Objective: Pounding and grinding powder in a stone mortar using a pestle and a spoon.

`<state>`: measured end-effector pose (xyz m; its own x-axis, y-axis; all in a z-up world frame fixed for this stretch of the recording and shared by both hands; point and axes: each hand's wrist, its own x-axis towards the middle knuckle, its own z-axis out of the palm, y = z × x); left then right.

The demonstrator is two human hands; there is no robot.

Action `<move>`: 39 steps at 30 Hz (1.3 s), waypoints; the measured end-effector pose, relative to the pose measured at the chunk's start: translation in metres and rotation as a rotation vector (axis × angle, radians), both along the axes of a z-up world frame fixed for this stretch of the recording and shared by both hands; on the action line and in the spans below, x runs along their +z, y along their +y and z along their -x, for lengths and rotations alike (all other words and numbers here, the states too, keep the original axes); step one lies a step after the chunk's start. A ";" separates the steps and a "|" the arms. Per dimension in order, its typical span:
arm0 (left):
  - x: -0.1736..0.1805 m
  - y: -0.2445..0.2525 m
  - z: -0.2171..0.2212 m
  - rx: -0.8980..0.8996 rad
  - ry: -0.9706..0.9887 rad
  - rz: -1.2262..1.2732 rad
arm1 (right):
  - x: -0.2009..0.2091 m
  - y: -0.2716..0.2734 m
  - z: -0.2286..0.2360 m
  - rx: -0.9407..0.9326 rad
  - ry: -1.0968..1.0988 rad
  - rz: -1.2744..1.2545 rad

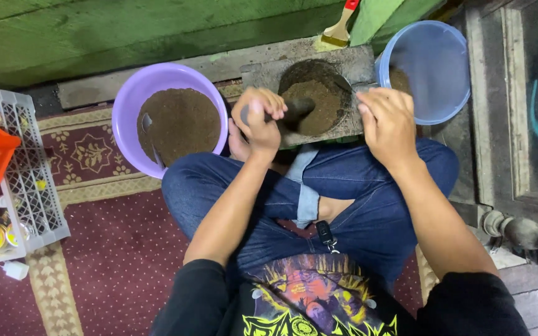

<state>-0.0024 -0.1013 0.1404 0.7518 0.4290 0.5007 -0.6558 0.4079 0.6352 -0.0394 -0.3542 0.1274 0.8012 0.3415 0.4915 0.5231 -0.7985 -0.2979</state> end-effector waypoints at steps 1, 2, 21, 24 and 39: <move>0.001 0.002 -0.008 0.000 -0.003 0.000 | -0.008 0.003 -0.007 0.000 -0.003 0.000; 0.001 0.003 -0.012 0.027 0.037 0.018 | -0.016 0.007 -0.009 0.005 -0.020 0.045; 0.005 0.000 -0.013 0.009 0.089 0.086 | -0.035 0.026 -0.013 -0.050 0.015 -0.056; 0.022 0.021 -0.004 0.019 0.105 0.089 | -0.057 0.042 0.012 0.003 -0.010 -0.029; 0.032 -0.013 -0.014 -0.016 0.287 0.031 | 0.024 0.047 0.072 0.173 0.168 0.155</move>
<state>0.0114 -0.1141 0.1722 0.8676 0.4279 0.2532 -0.4445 0.4390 0.7809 -0.1110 -0.3072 0.1515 0.7902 0.5407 0.2884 0.6091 -0.7444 -0.2734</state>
